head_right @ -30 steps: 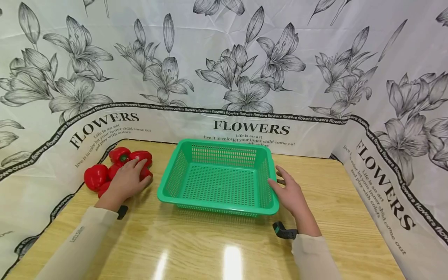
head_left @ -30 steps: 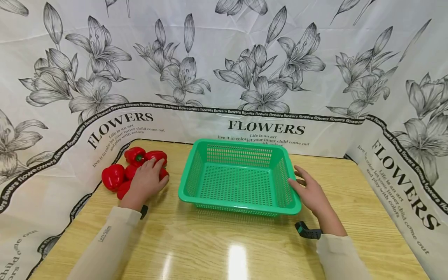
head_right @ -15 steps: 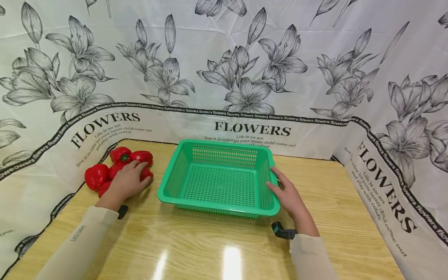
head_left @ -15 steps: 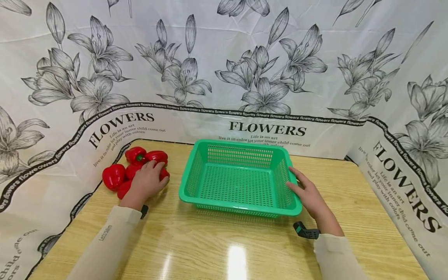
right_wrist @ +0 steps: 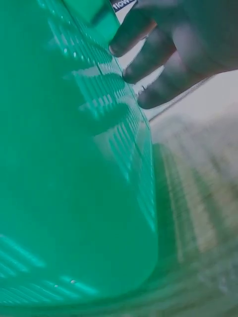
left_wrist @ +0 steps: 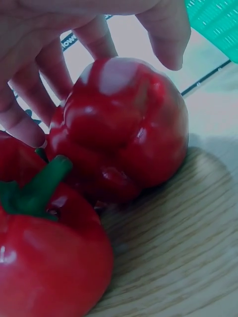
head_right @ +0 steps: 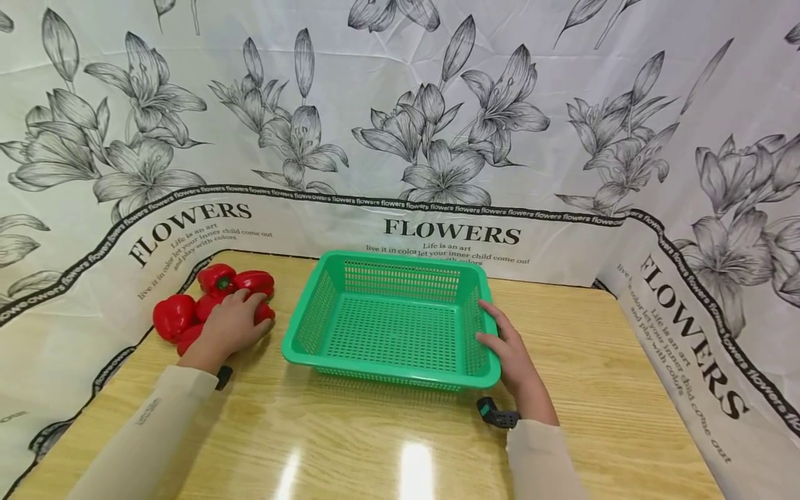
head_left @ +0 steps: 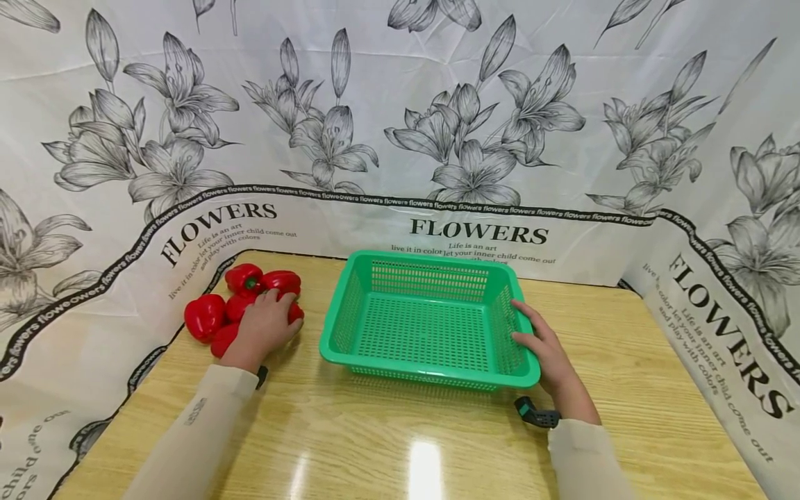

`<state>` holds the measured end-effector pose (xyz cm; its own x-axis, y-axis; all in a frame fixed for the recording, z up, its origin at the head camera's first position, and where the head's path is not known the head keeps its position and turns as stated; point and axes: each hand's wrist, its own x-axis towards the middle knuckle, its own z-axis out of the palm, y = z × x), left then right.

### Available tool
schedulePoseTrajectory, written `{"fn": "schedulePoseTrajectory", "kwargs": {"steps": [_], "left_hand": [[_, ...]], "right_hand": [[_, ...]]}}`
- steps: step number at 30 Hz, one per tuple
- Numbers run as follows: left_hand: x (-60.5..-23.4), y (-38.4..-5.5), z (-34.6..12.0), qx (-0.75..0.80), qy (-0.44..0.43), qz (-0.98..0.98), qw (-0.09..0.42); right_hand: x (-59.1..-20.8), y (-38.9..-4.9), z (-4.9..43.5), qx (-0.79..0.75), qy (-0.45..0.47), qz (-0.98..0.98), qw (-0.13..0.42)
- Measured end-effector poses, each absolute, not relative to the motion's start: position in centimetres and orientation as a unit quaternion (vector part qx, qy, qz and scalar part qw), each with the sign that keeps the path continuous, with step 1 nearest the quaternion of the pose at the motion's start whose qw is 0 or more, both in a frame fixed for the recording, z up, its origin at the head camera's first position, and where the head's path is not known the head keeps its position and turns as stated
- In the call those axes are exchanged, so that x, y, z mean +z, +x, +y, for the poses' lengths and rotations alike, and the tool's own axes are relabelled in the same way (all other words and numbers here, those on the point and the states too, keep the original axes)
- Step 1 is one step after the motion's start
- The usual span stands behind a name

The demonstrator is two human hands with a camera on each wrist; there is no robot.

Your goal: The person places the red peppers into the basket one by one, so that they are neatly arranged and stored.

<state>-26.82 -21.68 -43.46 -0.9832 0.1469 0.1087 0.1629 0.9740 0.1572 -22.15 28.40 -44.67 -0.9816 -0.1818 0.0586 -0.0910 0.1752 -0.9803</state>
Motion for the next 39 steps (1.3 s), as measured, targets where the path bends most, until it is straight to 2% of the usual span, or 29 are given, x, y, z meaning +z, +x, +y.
{"fn": "schedulePoseTrajectory", "kwargs": {"steps": [19,25,39], "left_hand": [[-42.9,-26.7,-21.8,-0.086,-0.088,-0.992,0.040],[-42.5,-26.5,-21.7,-0.114,-0.093,-0.989,0.029],[-41.8,-26.9,-21.6,-0.164,-0.044,-0.985,-0.018]], "right_hand": [[-44.7,-22.2,28.3,-0.629,-0.087,0.772,0.032],[-44.8,-22.3,28.5,-0.630,-0.084,0.771,0.037],[-44.9,-22.3,28.6,-0.630,-0.082,0.771,0.036]]}}
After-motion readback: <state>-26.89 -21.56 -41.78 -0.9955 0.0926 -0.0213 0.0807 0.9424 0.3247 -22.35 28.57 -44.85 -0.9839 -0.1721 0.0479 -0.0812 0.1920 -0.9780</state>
